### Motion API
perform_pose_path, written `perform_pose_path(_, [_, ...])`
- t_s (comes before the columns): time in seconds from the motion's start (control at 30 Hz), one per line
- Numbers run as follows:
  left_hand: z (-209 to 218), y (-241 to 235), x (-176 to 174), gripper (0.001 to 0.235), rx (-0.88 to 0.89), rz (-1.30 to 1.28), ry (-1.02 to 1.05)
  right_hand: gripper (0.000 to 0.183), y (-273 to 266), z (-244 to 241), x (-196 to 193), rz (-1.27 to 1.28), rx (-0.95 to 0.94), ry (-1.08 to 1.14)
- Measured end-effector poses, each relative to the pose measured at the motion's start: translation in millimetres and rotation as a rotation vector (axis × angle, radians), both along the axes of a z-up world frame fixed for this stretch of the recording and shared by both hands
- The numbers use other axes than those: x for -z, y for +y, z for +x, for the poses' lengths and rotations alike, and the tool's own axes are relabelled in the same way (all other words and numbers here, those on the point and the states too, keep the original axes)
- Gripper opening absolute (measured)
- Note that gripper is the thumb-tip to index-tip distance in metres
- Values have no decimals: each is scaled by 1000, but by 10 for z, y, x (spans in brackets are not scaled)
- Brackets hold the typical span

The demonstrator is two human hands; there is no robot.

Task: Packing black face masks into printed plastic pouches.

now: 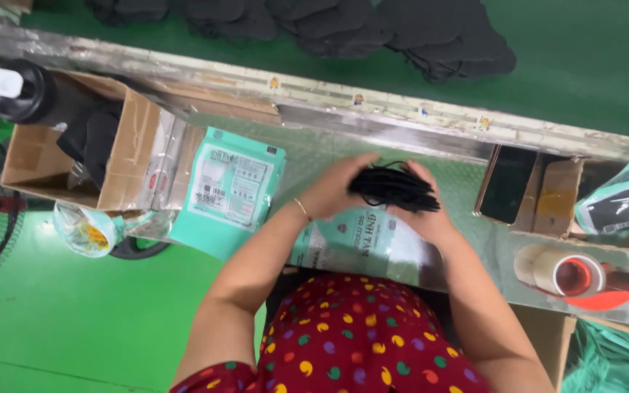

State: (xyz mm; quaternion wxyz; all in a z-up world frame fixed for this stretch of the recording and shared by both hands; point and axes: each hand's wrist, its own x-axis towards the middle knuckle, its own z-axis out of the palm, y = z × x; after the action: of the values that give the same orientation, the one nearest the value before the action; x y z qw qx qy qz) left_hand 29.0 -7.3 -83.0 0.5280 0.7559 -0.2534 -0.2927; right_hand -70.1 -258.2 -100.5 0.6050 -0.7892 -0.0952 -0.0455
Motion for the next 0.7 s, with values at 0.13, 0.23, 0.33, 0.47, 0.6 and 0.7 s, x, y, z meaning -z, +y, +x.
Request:
perform_pose_path(0.13, [-338, -106, -148, 112, 164, -33, -223, 97, -60, -179, -59, -563, -88, -213])
perform_pose_path(0.23, [-155, 19, -49, 101, -131, -123, -467, 65, -25, 16, 123, -617, -129, -419])
perform_pose_path(0.33, [-363, 84, 76, 83, -123, -108, -124, 40, 75, -57, 356, -382, -25, -235])
perform_pose_path(0.47, [-259, 574, 406, 48, -120, -61, -525, 32, -99, -52, 644, 446, 81, 444])
perform_pose_path(0.6, [294, 1593, 287, 19, -588, 504, -767, 34, 784, 95, -1717, -557, -19, 86])
perform_pose_path(0.7, [461, 1827, 159, 27, -516, 535, -788, 31, -393, -18, 991, -768, -193, -395])
